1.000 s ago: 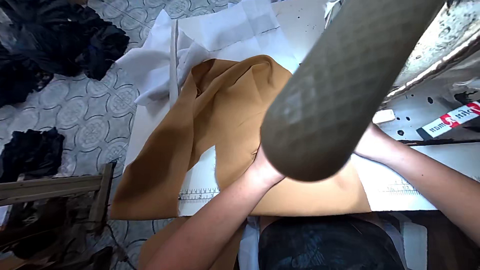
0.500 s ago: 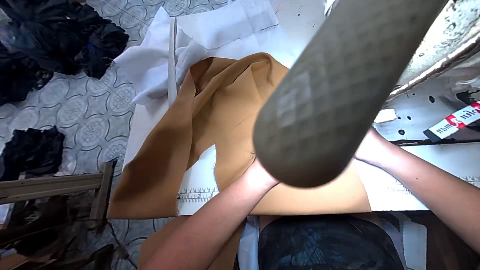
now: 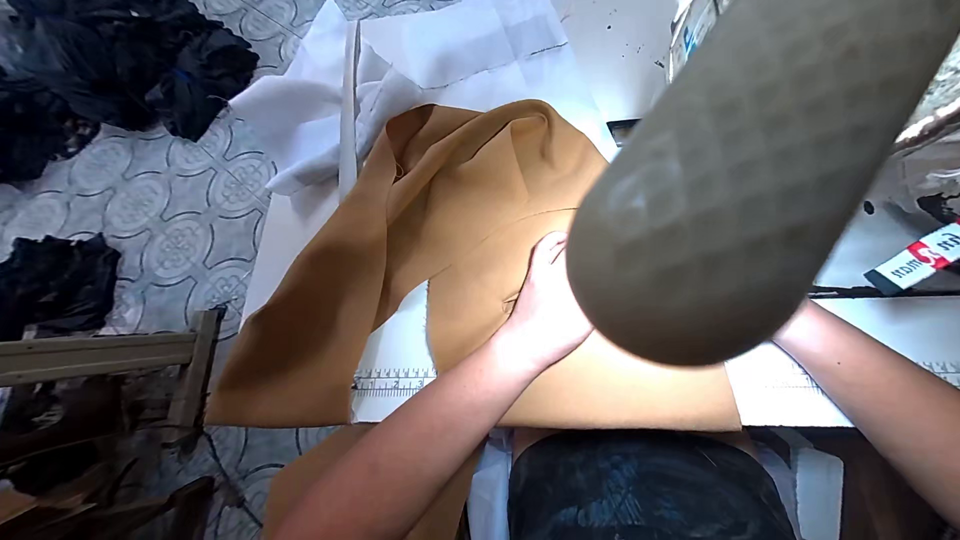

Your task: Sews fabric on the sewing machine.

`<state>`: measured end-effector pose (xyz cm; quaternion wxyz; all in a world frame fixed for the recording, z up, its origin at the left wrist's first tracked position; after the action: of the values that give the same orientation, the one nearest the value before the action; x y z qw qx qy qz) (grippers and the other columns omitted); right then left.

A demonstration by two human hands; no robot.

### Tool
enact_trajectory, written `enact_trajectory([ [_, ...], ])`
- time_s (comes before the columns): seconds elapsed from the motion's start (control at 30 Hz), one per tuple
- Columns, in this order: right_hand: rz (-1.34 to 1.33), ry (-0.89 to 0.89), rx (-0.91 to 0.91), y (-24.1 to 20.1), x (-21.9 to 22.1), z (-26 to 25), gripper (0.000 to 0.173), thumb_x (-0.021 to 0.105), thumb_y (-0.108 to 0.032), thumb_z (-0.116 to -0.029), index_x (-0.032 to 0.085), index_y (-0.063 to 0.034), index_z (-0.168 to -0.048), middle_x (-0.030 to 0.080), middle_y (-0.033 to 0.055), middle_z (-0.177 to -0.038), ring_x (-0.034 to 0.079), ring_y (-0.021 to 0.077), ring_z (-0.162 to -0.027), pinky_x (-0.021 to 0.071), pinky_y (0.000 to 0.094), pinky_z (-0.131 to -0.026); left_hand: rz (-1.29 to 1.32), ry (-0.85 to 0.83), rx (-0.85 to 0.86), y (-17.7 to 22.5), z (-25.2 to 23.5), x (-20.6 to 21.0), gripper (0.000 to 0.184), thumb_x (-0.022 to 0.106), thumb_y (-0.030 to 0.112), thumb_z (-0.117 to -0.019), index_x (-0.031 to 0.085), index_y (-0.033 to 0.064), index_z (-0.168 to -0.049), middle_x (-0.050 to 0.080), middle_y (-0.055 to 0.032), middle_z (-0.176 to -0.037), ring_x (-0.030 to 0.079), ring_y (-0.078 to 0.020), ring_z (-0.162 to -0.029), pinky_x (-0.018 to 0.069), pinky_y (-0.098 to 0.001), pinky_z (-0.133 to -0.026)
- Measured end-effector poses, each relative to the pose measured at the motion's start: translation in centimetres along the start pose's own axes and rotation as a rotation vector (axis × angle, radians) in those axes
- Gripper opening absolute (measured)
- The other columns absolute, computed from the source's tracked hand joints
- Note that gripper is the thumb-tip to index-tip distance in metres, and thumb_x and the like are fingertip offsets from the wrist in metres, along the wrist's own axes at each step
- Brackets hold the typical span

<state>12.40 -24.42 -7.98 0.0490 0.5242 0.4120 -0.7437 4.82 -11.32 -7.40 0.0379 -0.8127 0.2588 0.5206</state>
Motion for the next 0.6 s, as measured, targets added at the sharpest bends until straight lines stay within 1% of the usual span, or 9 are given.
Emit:
enact_trajectory([
  [0.07,-0.003,0.011,-0.034,0.2,0.2,-0.1,0.035,0.068,-0.007,-0.0911,0.066,0.0004,-0.125,0.063,0.0198,-0.128,0.059,0.0375,-0.119,0.0418,0.0614,-0.099,0.003,-0.006,-0.007,0.0,-0.1,-0.1,0.021,0.062,0.026,-0.0977,0.078,0.0146,-0.091,0.072,-0.0063,-0.093,0.068,-0.0240,-0.095,0.0379,-0.0519,-0.107],
  [0.13,0.008,0.029,-0.072,0.4,0.4,-0.1,0.036,0.068,-0.010,-0.0883,0.067,-0.0005,-0.124,0.064,0.0191,-0.127,0.059,0.0371,-0.119,0.0420,0.0622,-0.097,0.008,-0.006,-0.008,0.1,-0.1,-0.1,0.019,0.063,0.027,-0.0972,0.078,0.0153,-0.093,0.072,-0.0062,-0.093,0.069,-0.0245,-0.096,0.0365,-0.0544,-0.109],
  [0.27,-0.104,-0.002,0.023,0.3,0.2,0.0,0.026,0.066,-0.007,-0.0928,0.068,-0.0018,-0.118,0.066,0.0171,-0.117,0.062,0.0320,-0.109,0.0466,0.0560,-0.091,0.013,-0.043,-0.006,0.2,-0.1,0.0,0.018,0.063,0.024,-0.0972,0.080,0.0201,-0.101,0.071,-0.0056,-0.094,0.067,-0.0258,-0.099,0.0313,-0.0601,-0.112],
  [0.3,-0.130,0.029,0.010,0.2,0.1,0.2,0.021,0.066,-0.007,-0.0944,0.069,-0.0020,-0.114,0.067,0.0158,-0.115,0.062,0.0288,-0.108,0.0473,0.0530,-0.091,0.006,-0.054,-0.004,0.2,-0.1,0.1,0.019,0.062,0.025,-0.0979,0.080,0.0209,-0.102,0.070,-0.0058,-0.094,0.066,-0.0262,-0.100,0.0299,-0.0614,-0.111],
  [0.37,-0.172,0.164,-0.082,-0.2,-0.5,0.4,0.011,0.064,-0.005,-0.0911,0.074,-0.0037,-0.096,0.067,0.0112,-0.106,0.060,0.0209,-0.103,0.0463,0.0449,-0.090,-0.014,-0.071,0.002,0.3,-0.1,0.1,0.019,0.061,0.025,-0.0984,0.080,0.0217,-0.102,0.070,-0.0061,-0.095,0.066,-0.0272,-0.101,0.0284,-0.0635,-0.111],
  [0.43,-0.174,0.234,-0.138,-0.1,-0.6,0.3,0.012,0.063,-0.001,-0.0875,0.074,-0.0068,-0.085,0.065,0.0067,-0.098,0.058,0.0163,-0.099,0.0452,0.0396,-0.087,-0.029,-0.070,0.006,0.5,-0.1,0.0,0.019,0.061,0.025,-0.0982,0.079,0.0215,-0.102,0.070,-0.0062,-0.095,0.066,-0.0277,-0.101,0.0287,-0.0642,-0.111],
  [0.5,-0.180,0.129,-0.040,0.4,0.0,0.3,0.012,0.062,-0.003,-0.0923,0.074,-0.0013,-0.096,0.069,0.0138,-0.106,0.062,0.0249,-0.103,0.0471,0.0506,-0.089,-0.026,-0.057,0.006,0.5,-0.1,-0.1,0.019,0.061,0.024,-0.0981,0.080,0.0201,-0.100,0.070,-0.0057,-0.093,0.066,-0.0266,-0.098,0.0304,-0.0615,-0.111],
  [0.57,-0.186,0.042,0.094,0.7,0.3,0.2,0.014,0.061,-0.005,-0.0968,0.071,-0.0008,-0.106,0.067,0.0151,-0.103,0.063,0.0258,-0.094,0.0514,0.0482,-0.080,-0.012,-0.012,0.001,0.3,-0.1,-0.2,0.018,0.064,0.025,-0.0969,0.080,0.0179,-0.093,0.071,-0.0049,-0.089,0.067,-0.0250,-0.094,0.0336,-0.0583,-0.110],
  [0.6,-0.160,0.028,0.105,0.6,0.3,0.1,0.014,0.062,-0.001,-0.0955,0.071,0.0012,-0.107,0.067,0.0180,-0.104,0.063,0.0296,-0.095,0.0506,0.0507,-0.081,-0.008,0.006,0.000,0.3,-0.2,-0.3,0.018,0.065,0.025,-0.0962,0.079,0.0166,-0.090,0.071,-0.0045,-0.088,0.068,-0.0242,-0.093,0.0346,-0.0571,-0.110],
])
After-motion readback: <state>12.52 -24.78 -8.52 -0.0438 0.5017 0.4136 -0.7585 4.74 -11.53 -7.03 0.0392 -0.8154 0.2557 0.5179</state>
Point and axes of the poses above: each hand's wrist, its own z-axis away from the middle knuckle, its own x-axis out of the palm, y = z × x, the point moved 8 cm from there along -z, towards the middle knuckle
